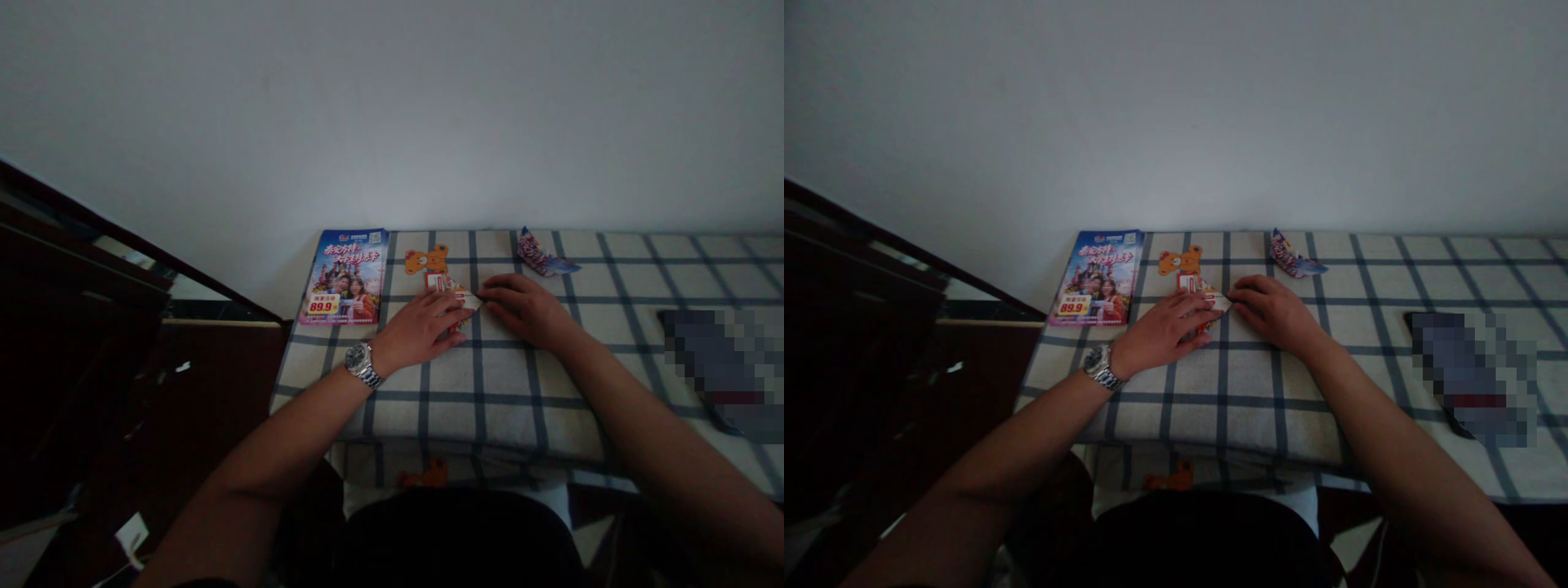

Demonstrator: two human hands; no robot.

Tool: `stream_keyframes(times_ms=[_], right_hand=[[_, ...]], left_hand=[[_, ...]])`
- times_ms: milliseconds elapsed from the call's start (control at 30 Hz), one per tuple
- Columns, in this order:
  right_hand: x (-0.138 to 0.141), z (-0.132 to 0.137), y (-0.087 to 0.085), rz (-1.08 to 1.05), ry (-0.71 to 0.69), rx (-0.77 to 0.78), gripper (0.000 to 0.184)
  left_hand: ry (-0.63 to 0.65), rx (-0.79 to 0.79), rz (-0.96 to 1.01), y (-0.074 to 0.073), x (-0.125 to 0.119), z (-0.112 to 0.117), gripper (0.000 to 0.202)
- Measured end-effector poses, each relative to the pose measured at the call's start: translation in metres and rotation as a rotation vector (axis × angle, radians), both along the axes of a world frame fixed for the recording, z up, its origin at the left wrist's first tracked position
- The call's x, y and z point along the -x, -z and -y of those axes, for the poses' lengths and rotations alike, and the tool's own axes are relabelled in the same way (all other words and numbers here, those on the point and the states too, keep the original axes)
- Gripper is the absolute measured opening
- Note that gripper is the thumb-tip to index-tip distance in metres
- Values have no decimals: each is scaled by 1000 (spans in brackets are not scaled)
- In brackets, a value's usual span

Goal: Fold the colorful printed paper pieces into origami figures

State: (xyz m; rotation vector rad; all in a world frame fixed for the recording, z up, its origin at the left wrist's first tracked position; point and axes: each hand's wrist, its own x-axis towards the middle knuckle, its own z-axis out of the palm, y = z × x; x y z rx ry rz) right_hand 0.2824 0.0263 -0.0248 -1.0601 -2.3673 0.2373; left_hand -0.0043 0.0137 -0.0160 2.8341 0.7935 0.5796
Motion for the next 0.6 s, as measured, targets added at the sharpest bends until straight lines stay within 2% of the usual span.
stream_keyframes(times_ms=[367,600], right_hand=[[2,3,-5,72,-35,-37,29],[4,6,-6,122,-110,-30,28]], left_hand=[[-64,5,-43,-4,1,2,40],[-118,-17,-60,-4,1,3,50]])
